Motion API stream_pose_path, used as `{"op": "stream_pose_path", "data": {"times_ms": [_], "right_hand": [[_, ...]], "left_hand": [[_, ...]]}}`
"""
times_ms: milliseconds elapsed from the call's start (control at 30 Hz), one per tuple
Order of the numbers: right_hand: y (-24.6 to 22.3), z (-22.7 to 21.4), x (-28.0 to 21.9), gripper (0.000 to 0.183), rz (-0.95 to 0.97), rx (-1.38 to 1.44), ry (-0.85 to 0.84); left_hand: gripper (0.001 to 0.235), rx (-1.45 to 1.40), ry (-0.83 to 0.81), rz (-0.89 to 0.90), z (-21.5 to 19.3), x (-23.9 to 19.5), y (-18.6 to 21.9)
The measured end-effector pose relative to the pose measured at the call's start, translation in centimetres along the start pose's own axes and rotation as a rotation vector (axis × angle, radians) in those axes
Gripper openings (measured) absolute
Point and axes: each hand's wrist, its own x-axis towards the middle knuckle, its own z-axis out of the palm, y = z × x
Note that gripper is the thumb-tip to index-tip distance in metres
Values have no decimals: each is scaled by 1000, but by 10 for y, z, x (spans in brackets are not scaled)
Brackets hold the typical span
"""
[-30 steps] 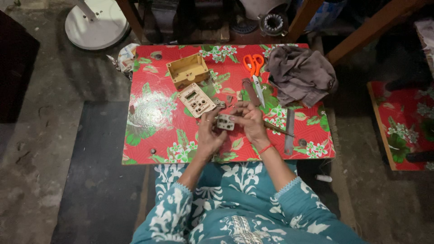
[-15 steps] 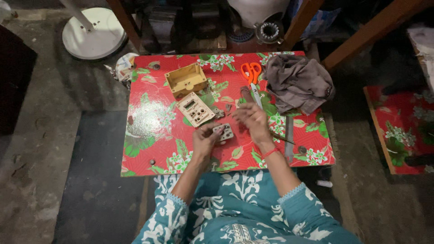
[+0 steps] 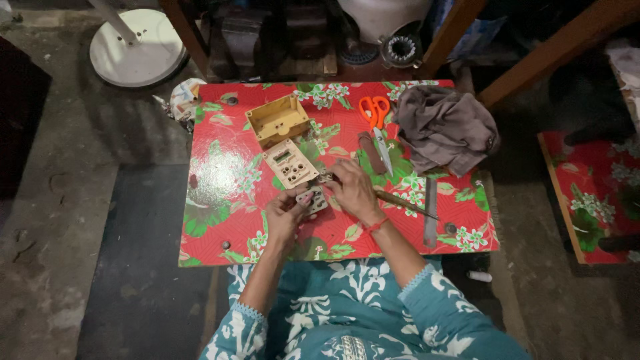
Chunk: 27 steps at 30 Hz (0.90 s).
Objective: The person assembles small metal components into a beige electrical box on a floral table. They insert pins and parts by hand, repeatedly checking fit and alignment, and place the assembled unit into the box.
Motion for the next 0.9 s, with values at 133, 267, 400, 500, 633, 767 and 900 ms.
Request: {"op": "stream_pose_path", "data": {"times_ms": [133,267,400,500,633,767,900], "right_hand": [[5,-12,-18,20,25,70,51],[10,-28,-34,19,318,311,91],[17,-33,-37,16,456,412,96],[17,-35,-36,16,442,343,108],[16,-40,-36,15,297,190,102],[11,-49,-34,18,161,48,140],[-6,-58,-40,33,108,143,92]], "left_hand": [[30,-9,-20,31,-5,-3,-2],[24,-77,-24,-28,-7,-1,4],[21,-267,-3,-62,-10,-1,10],[21,-305,40,-90,-12,-2,14],[23,-159,62,-81,-16,-5,10],[24,-56,45,-55,-14,-7,-2],[27,-105,-1,-85,-8,-7,-7]]}}
